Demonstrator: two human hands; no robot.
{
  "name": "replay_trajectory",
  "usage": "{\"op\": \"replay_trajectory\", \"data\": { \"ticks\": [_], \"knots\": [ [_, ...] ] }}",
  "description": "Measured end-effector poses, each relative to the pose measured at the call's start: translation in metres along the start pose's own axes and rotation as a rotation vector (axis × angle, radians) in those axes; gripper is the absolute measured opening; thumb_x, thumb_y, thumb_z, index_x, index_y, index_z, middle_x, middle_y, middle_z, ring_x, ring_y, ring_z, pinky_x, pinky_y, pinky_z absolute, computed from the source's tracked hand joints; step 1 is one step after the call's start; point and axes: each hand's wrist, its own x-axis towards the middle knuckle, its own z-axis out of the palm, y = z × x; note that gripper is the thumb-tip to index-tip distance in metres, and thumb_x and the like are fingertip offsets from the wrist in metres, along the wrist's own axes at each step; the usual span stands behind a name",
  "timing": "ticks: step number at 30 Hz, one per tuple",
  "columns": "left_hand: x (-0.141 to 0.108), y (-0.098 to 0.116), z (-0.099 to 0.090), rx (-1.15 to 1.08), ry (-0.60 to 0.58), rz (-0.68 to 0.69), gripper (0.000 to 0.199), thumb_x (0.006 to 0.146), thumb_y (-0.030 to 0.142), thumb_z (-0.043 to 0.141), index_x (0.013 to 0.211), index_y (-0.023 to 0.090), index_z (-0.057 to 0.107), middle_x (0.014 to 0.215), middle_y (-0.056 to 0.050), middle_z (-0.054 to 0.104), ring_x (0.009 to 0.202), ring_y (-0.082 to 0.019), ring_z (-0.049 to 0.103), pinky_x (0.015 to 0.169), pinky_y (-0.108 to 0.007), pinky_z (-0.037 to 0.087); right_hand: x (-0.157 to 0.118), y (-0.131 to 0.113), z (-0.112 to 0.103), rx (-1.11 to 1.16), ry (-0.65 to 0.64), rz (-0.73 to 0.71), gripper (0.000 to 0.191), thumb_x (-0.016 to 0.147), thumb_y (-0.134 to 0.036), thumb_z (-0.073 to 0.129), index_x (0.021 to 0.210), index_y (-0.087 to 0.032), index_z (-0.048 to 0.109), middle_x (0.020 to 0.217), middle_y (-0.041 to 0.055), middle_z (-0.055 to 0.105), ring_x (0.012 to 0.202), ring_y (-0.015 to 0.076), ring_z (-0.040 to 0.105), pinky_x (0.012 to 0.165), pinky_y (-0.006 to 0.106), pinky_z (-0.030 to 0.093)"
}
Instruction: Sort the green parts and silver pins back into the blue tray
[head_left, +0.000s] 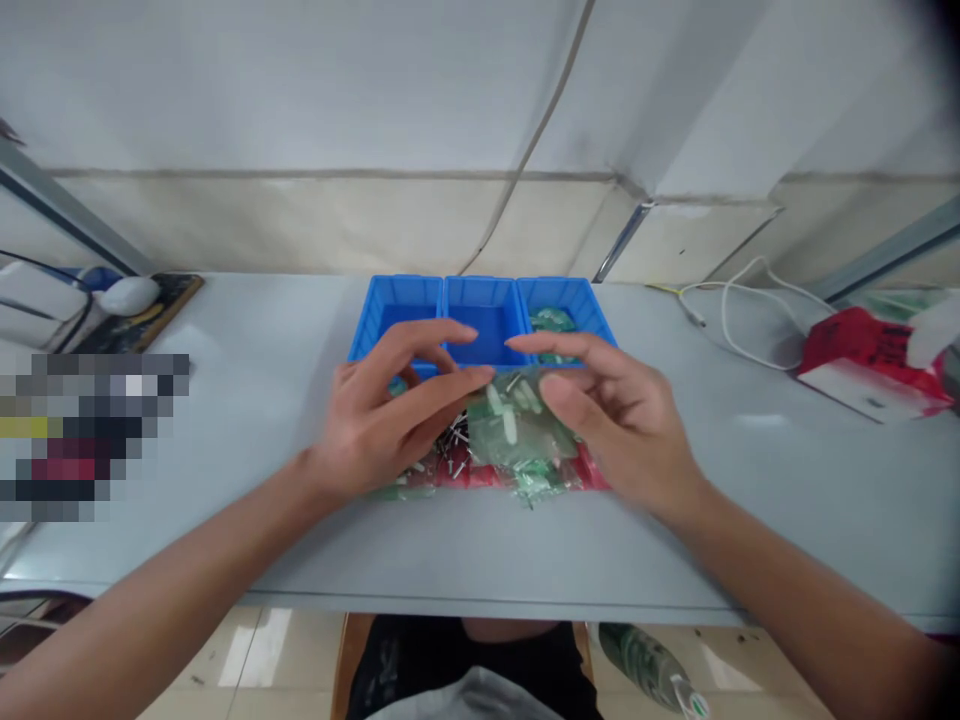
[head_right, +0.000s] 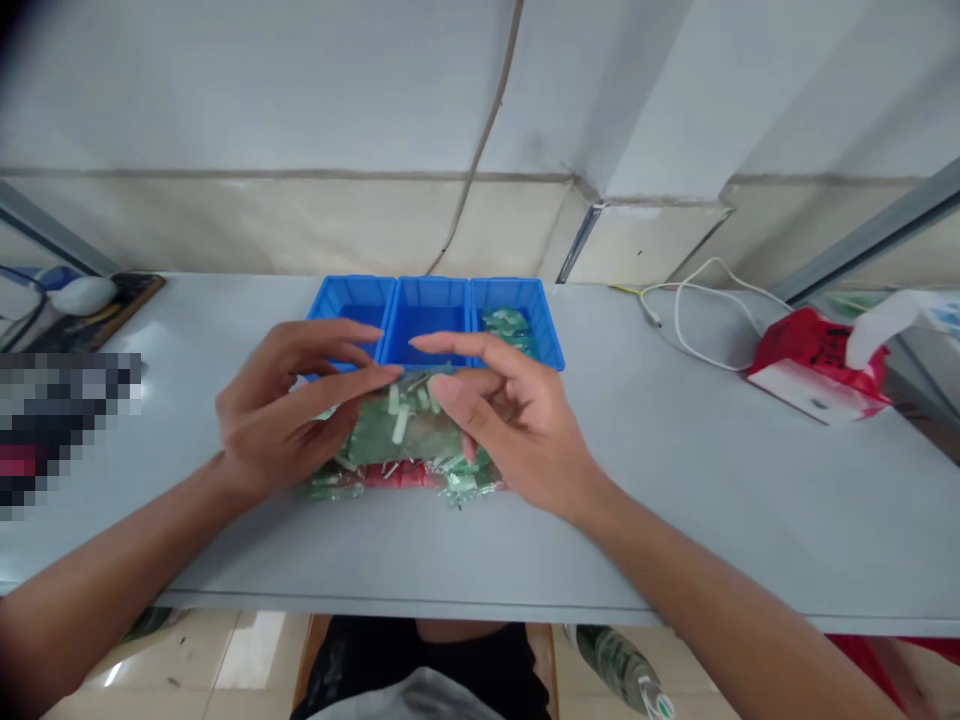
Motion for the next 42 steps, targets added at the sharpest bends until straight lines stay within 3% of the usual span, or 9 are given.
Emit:
{"op": "replay_trajectory", "data": {
  "ticks": [5,10,14,17,21,25,29,34,42],
  "knots": [
    [0.008,0.007,0.000,-0.208,0.028,-0.202,0.008,0.095,0.013,0.069,0.093,0.020,0.070,0.082,-0.002,0.072,0.070,-0.011,0.064,0.062,-0.022,0.051,-0.001,0.004,-0.001,-0.208,0.016,-0.285,0.033,0.097,-0.041,0.070,0.127,-0.027,0.073,0.077,0.0005,0.059,0.062,0.0142,0.053,0.050,0.029,0.047],
    [0.008,0.005,-0.001,-0.263,-0.072,-0.213,0.016,0.100,0.020,0.064,0.114,0.018,0.071,0.085,-0.003,0.074,0.067,-0.011,0.064,0.062,-0.022,0.051,0.006,0.005,-0.006,-0.300,0.127,-0.256,0.019,0.093,-0.028,0.077,0.112,-0.028,0.076,0.081,-0.0007,0.065,0.061,0.0120,0.054,0.053,0.027,0.046],
    [0.005,-0.007,-0.003,-0.169,-0.030,-0.300,0.020,0.101,0.016,0.059,0.118,0.018,0.070,0.089,-0.002,0.074,0.069,-0.008,0.065,0.065,-0.019,0.052,0.023,0.007,-0.044,-0.293,0.365,-0.130,0.052,0.091,-0.035,0.078,0.140,-0.032,0.060,0.070,-0.0059,0.055,0.061,0.0135,0.050,0.056,0.027,0.042],
    [0.004,-0.012,-0.002,-0.151,-0.019,-0.289,0.019,0.100,0.013,0.059,0.114,0.016,0.071,0.088,-0.001,0.072,0.070,-0.007,0.064,0.064,-0.017,0.051,0.037,0.018,-0.080,-0.614,0.316,-0.111,0.041,0.092,-0.042,0.074,0.131,-0.028,0.070,0.081,-0.0003,0.063,0.066,0.0154,0.050,0.062,0.032,0.044],
    [0.003,-0.011,0.001,-0.145,-0.039,-0.215,0.020,0.098,0.009,0.060,0.114,0.013,0.072,0.087,-0.002,0.071,0.069,-0.006,0.062,0.061,-0.017,0.049,0.043,0.030,-0.099,-1.050,0.337,-0.259,0.046,0.093,-0.044,0.071,0.135,-0.025,0.072,0.110,0.0110,0.067,0.102,0.0286,0.061,0.090,0.047,0.051],
    [0.004,-0.010,0.001,-0.116,-0.023,-0.200,0.020,0.097,0.008,0.061,0.111,0.012,0.073,0.085,-0.003,0.071,0.067,-0.006,0.059,0.061,-0.017,0.047,0.037,0.018,-0.085,-1.041,0.396,-0.431,0.019,0.099,-0.028,0.065,0.110,-0.023,0.079,0.094,0.0078,0.073,0.086,0.0234,0.062,0.083,0.043,0.052],
    [0.004,-0.012,0.000,-0.093,-0.003,-0.213,0.020,0.097,0.009,0.060,0.112,0.012,0.073,0.082,-0.002,0.070,0.064,-0.006,0.057,0.061,-0.018,0.047,0.026,-0.004,-0.060,-0.849,0.046,-0.674,0.019,0.092,-0.016,0.073,0.110,-0.023,0.077,0.086,0.0031,0.078,0.073,0.0190,0.058,0.070,0.037,0.051],
    [0.002,-0.014,0.000,-0.046,-0.010,-0.199,0.019,0.097,0.010,0.060,0.110,0.012,0.073,0.079,0.000,0.069,0.062,-0.006,0.057,0.060,-0.019,0.046,0.014,-0.005,-0.035,-0.930,-0.328,-0.683,0.043,0.093,-0.034,0.078,0.131,-0.015,0.070,0.107,0.0082,0.081,0.089,0.0231,0.059,0.077,0.040,0.058],
    [-0.001,-0.014,0.003,0.025,-0.014,-0.150,0.019,0.095,0.010,0.063,0.110,0.013,0.073,0.073,0.002,0.067,0.059,-0.006,0.054,0.059,-0.020,0.044,0.014,0.017,-0.019,-1.244,-0.144,-0.824,0.023,0.096,-0.012,0.068,0.118,-0.011,0.075,0.100,0.0063,0.082,0.088,0.0218,0.067,0.079,0.038,0.060]
  ]
}}
